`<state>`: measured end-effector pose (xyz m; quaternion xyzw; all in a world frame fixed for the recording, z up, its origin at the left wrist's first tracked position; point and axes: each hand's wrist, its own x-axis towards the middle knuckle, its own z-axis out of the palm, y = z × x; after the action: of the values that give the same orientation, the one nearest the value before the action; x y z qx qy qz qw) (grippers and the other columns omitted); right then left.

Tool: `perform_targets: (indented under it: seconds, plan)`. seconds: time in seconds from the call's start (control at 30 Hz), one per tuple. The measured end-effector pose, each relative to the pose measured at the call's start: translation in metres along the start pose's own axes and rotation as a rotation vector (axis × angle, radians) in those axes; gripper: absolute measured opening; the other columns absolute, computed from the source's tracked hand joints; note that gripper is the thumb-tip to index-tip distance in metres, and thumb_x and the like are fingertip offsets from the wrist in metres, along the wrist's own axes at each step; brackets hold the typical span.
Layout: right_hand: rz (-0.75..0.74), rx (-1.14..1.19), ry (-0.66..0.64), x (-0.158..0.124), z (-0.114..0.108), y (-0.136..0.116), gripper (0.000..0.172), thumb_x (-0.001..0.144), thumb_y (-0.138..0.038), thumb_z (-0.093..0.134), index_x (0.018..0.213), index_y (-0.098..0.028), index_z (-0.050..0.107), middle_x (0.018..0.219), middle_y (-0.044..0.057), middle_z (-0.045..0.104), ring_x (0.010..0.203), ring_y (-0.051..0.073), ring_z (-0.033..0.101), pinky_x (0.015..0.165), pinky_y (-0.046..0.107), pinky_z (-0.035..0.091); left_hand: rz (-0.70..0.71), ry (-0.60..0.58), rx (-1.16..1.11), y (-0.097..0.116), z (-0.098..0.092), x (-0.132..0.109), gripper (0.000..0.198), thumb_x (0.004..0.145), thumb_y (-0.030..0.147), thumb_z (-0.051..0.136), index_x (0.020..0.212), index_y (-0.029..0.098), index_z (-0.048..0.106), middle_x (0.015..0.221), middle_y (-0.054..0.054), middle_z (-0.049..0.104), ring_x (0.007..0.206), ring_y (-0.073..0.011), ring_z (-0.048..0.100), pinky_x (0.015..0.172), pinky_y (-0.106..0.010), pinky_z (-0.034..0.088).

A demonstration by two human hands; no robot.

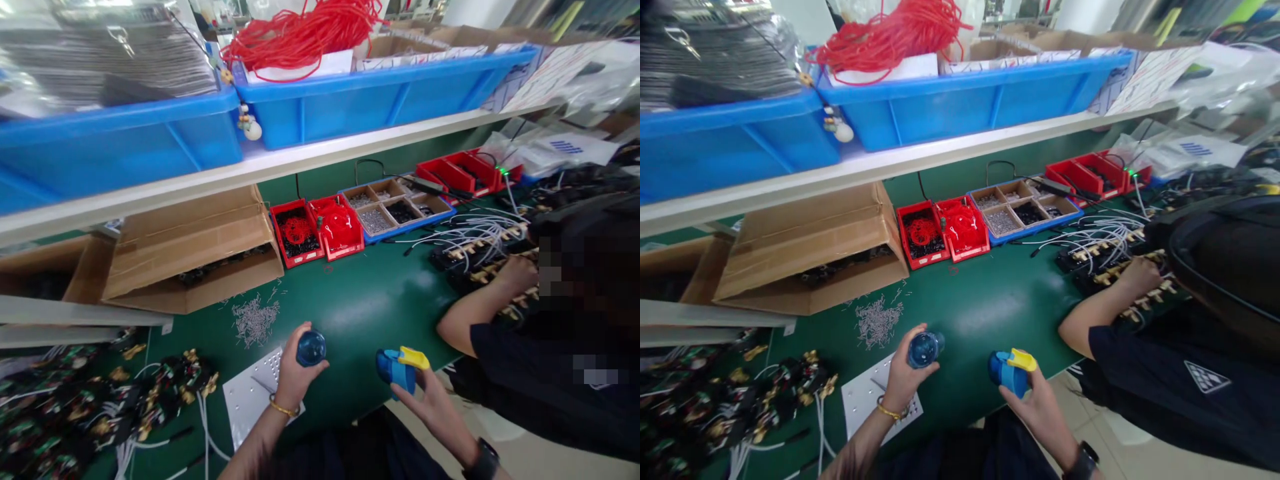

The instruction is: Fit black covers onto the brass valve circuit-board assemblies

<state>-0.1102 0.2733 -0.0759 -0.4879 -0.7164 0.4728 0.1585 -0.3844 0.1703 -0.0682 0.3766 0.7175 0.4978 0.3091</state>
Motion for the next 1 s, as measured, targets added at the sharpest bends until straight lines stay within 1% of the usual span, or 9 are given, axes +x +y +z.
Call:
perform_targets:
  seconds: [0.17, 0.37, 0.47, 0.57, 0.63, 0.7, 0.77, 0.87, 1.0]
  plan:
    - [-0.082, -0.110, 0.067, -0.004, 0.000, -0.006, 0.057, 0.076, -0.048, 0.061, 0.120, -0.017, 0.042, 0.122, 0.015, 0.052, 0.114, 0.032, 0.048, 0.097, 0.051, 0.038, 0.021, -0.004, 0.012, -0.002, -0.001, -0.002, 0.063, 0.064, 0.029, 0.076, 0.118, 0.020, 0.046, 0.127, -0.012, 0.050, 0.120, -0.0275, 0.046, 0.104, -0.047, 0.034]
    - [-0.128, -0.119, 0.030, -0.003, -0.002, -0.014, 0.058, 0.077, -0.049, 0.060, 0.120, -0.016, 0.041, 0.123, 0.016, 0.050, 0.114, 0.032, 0.047, 0.097, 0.052, 0.037, 0.039, -0.004, 0.030, -0.005, 0.004, -0.001, 0.062, 0.064, 0.033, 0.076, 0.118, 0.018, 0.048, 0.125, -0.013, 0.052, 0.119, -0.0283, 0.047, 0.103, -0.048, 0.034]
    - [-0.133, -0.099, 0.008, -0.004, -0.004, -0.020, 0.056, 0.077, -0.049, 0.059, 0.119, -0.017, 0.042, 0.122, 0.016, 0.051, 0.114, 0.032, 0.048, 0.097, 0.052, 0.037, 0.039, 0.020, -0.007, 0.002, 0.003, -0.007, 0.086, 0.060, 0.041, 0.077, 0.132, 0.020, 0.035, 0.135, -0.016, 0.042, 0.125, -0.0307, 0.040, 0.105, -0.050, 0.030]
    - [-0.163, -0.096, -0.031, -0.005, -0.011, -0.033, 0.055, 0.077, -0.046, 0.059, 0.120, -0.017, 0.040, 0.123, 0.015, 0.050, 0.114, 0.031, 0.047, 0.098, 0.052, 0.036, 0.096, 0.197, -0.030, 0.024, -0.007, -0.027, 0.111, 0.057, 0.052, 0.076, 0.142, 0.023, 0.011, 0.149, -0.016, 0.017, 0.134, -0.0332, 0.025, 0.109, -0.052, 0.022]
    - [-0.211, -0.100, -0.080, -0.005, -0.017, -0.049, 0.054, 0.077, -0.042, 0.059, 0.121, -0.017, 0.039, 0.123, 0.014, 0.049, 0.114, 0.030, 0.046, 0.098, 0.050, 0.035, 0.138, 0.339, -0.046, 0.043, -0.016, -0.049, 0.093, 0.069, 0.052, 0.067, 0.141, 0.022, 0.016, 0.147, -0.015, 0.021, 0.132, -0.0316, 0.028, 0.109, -0.050, 0.023]
    - [-0.280, -0.078, -0.156, -0.006, -0.020, -0.072, 0.053, 0.077, -0.036, 0.060, 0.122, -0.017, 0.039, 0.122, 0.013, 0.048, 0.114, 0.028, 0.046, 0.098, 0.047, 0.036, 0.094, 0.361, -0.100, 0.058, -0.020, -0.071, 0.063, 0.081, 0.045, 0.056, 0.134, 0.020, 0.033, 0.133, -0.015, 0.043, 0.121, -0.0278, 0.044, 0.104, -0.046, 0.031]
    - [-0.381, -0.030, -0.236, -0.008, -0.019, -0.100, 0.053, 0.076, -0.031, 0.062, 0.122, -0.018, 0.039, 0.123, 0.012, 0.045, 0.116, 0.027, 0.044, 0.099, 0.043, 0.036, -0.048, 0.238, -0.232, 0.066, -0.017, -0.090, 0.050, 0.084, 0.044, 0.052, 0.126, 0.018, 0.044, 0.114, -0.013, 0.058, 0.109, -0.0257, 0.054, 0.099, -0.043, 0.037]
    - [-0.524, 0.078, -0.353, -0.013, -0.008, -0.140, 0.058, 0.070, -0.024, 0.068, 0.121, -0.019, 0.040, 0.122, 0.010, 0.044, 0.115, 0.025, 0.042, 0.098, 0.038, 0.037, -0.204, 0.041, -0.593, 0.070, 0.001, -0.108, 0.069, 0.074, 0.059, 0.058, 0.128, 0.018, 0.044, 0.121, -0.013, 0.056, 0.116, -0.0292, 0.049, 0.100, -0.042, 0.038]
    - [-0.624, 0.111, -0.481, -0.022, 0.013, -0.171, 0.060, 0.061, -0.016, 0.073, 0.114, -0.022, 0.047, 0.110, 0.005, 0.051, 0.106, 0.023, 0.046, 0.094, 0.036, 0.039, -0.232, 0.116, -1.026, 0.072, 0.029, -0.123, 0.081, 0.064, 0.066, 0.063, 0.129, 0.022, 0.044, 0.126, -0.011, 0.053, 0.118, -0.0306, 0.048, 0.099, -0.040, 0.041]
